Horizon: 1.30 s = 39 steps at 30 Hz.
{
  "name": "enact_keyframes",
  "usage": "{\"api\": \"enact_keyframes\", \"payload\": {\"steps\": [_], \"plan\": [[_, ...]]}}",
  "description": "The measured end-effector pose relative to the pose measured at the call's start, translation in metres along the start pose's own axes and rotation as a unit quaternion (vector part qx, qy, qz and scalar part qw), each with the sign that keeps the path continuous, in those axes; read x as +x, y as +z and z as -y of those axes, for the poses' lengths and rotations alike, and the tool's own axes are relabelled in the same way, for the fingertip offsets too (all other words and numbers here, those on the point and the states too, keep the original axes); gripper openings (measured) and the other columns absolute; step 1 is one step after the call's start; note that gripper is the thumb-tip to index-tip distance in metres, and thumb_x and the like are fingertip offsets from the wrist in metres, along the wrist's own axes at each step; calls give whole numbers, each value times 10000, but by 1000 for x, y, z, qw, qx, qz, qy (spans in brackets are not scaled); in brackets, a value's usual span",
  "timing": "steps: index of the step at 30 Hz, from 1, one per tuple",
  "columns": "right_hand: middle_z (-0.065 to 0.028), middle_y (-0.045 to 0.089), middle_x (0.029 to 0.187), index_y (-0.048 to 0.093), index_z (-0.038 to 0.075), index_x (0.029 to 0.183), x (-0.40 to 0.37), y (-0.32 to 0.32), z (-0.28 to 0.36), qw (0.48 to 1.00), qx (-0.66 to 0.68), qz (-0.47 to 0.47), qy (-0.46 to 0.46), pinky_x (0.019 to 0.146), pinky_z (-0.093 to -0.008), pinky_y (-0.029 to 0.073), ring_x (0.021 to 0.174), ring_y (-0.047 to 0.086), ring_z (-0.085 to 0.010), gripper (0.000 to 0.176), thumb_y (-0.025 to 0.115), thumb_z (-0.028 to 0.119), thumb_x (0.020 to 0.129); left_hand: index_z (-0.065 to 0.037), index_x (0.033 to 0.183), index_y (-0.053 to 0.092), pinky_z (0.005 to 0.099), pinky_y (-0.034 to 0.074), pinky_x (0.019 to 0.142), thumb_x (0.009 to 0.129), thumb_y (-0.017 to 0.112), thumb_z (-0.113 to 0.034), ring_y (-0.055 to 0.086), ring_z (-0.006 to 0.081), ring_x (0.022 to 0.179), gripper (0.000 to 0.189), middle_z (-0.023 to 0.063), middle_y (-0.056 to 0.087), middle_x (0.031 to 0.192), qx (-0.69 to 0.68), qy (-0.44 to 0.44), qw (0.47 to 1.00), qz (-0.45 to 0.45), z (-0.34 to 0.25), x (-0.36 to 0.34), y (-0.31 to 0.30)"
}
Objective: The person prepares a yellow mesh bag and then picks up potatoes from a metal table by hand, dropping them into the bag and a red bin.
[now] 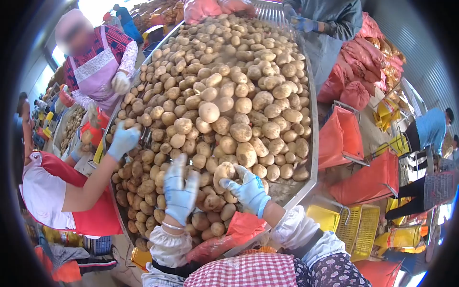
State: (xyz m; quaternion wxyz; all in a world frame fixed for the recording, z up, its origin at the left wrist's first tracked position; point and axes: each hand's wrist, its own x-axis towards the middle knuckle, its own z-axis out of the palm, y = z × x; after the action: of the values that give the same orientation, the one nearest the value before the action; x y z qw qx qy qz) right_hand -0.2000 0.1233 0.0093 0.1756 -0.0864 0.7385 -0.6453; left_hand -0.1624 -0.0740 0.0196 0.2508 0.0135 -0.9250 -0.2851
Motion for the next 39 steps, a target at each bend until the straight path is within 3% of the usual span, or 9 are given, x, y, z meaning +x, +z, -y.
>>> {"api": "enact_keyframes", "payload": {"steps": [6, 12, 17, 20, 26, 29, 34, 37, 39], "plan": [[48, 538, 670, 626, 41, 890, -21, -33, -21, 982, 160, -99, 30, 514, -215, 386, 593, 453, -37, 300, 533, 318, 961, 3, 1433, 253, 324, 404, 1010, 834, 692, -118, 470, 243, 1217, 753, 177, 437, 1353, -450, -56, 867, 205, -59, -31, 56], [-115, 660, 829, 622, 12, 1019, -24, -81, -24, 961, -152, -219, -71, 681, -306, 497, 680, 594, -198, 320, 598, 311, 909, -146, 1468, 220, 289, 525, 830, 835, 691, -108, 584, 168, 1001, 790, 105, 485, 1262, -782, -294, 504, 217, -81, -36, 47], [-96, 656, 809, 612, -2, 1043, -40, -86, 8, 988, -116, 3, 102, 639, -283, 503, 708, 634, -153, 433, 643, 391, 864, -112, 1339, 421, 179, 420, 425, 941, 530, -285, 596, 88, 667, 447, 41, 610, 1036, -670, -331, 623, 230, -83, -47, 69], [-241, 639, 1044, 407, 62, 1313, -60, -52, 0, 950, -311, 3, 21, 849, -417, 491, 981, 624, -393, 755, 658, 541, 786, 4, 1205, 521, 266, 493, 712, 1000, 400, -246, 578, 149, 837, 345, 87, 605, 1006, -598, -248, 752, 126, -100, -50, 74], [-167, 682, 901, 568, 53, 1157, -63, -58, -18, 964, -258, -58, -22, 714, -363, 524, 785, 674, -284, 443, 541, 420, 910, 62, 1182, 515, 392, 437, 895, 995, 343, -167, 544, 355, 1013, 342, 217, 565, 1125, -274, -58, 944, 172, -88, -76, 86], [16, 626, 783, 587, -41, 1052, -55, -72, -47, 962, 244, -101, 72, 675, -244, 480, 730, 533, -50, 311, 473, 241, 986, 63, 1169, 528, 424, 435, 889, 983, 342, -106, 537, 384, 997, 312, 236, 561, 1116, -289, -20, 946, 145, -90, -78, 84], [-115, 646, 1065, 522, 22, 1217, -76, -91, -17, 975, -211, -60, -36, 856, -294, 479, 972, 616, -171, 503, 694, 298, 833, 93, 1226, 481, 404, 389, 993, 981, 355, -103, 490, 387, 1136, 338, 273, 523, 1199, -273, 88, 948, 139, -72, -96, 149], [-81, 648, 1034, 544, 5, 1157, -97, -122, -38, 991, 63, -113, -35, 854, -302, 494, 934, 619, -169, 443, 651, 328, 873, 43, 1225, 512, 386, 423, 947, 982, 433, -211, 536, 329, 1098, 360, 228, 550, 1182, -411, -98, 856, 297, -127, -53, 97], [-77, 642, 1003, 561, 26, 1138, -130, -164, -46, 984, 83, -153, -34, 862, -321, 494, 931, 615, -198, 409, 627, 344, 890, 26, 1281, 463, 399, 444, 924, 920, 539, -281, 551, 339, 1085, 479, 225, 537, 1223, -218, 15, 960, 173, -108, -29, 100]]}}
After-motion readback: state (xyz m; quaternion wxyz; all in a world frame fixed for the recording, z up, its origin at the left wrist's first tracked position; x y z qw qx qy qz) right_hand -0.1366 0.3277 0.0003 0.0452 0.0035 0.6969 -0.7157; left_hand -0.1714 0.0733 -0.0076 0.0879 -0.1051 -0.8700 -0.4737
